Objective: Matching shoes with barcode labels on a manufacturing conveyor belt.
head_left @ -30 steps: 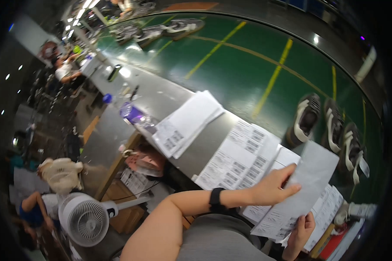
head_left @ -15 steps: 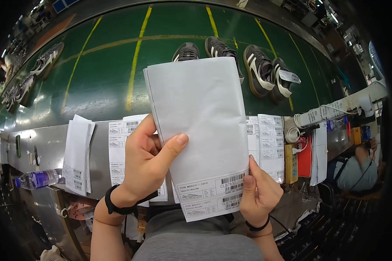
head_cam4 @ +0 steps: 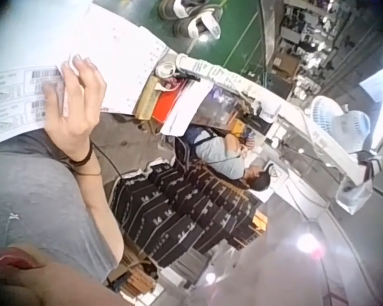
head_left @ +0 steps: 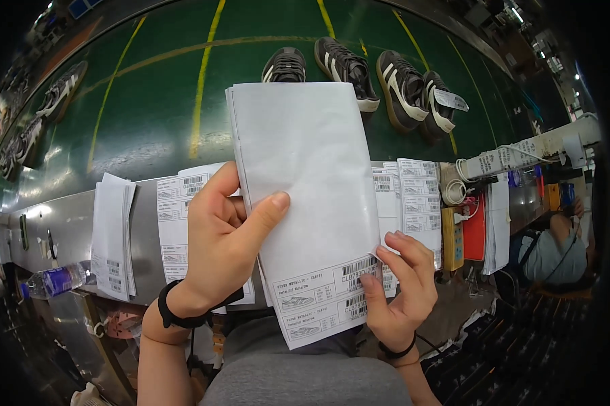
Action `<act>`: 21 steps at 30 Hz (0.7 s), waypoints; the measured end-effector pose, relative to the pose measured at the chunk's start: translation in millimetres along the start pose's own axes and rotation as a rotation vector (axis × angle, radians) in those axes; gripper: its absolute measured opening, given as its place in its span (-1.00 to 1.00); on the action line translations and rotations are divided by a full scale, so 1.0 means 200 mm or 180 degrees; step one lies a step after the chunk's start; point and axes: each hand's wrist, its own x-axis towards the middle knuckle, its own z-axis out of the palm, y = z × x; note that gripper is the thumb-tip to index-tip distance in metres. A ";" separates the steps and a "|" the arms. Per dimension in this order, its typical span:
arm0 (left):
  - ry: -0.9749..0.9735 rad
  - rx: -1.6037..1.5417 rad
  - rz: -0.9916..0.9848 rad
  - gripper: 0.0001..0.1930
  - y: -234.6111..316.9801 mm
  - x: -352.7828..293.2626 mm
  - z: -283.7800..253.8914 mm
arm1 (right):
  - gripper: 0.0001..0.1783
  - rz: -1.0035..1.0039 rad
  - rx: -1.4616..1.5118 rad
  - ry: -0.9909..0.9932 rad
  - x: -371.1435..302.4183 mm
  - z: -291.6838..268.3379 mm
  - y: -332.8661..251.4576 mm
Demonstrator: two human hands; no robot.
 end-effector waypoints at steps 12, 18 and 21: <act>0.0019 0.2029 -0.0426 -0.72 -0.36 0.19 -0.30 | -0.70 -0.1150 0.0643 0.1624 0.18 0.02 0.34; -0.0648 0.4043 0.0271 -0.57 -0.21 0.26 -0.29 | -0.62 0.0727 0.2311 0.0763 0.94 0.32 0.95; -0.0462 0.3929 0.0902 -0.49 -0.17 0.45 -0.18 | -0.52 0.0716 0.2245 0.0575 1.15 0.56 1.31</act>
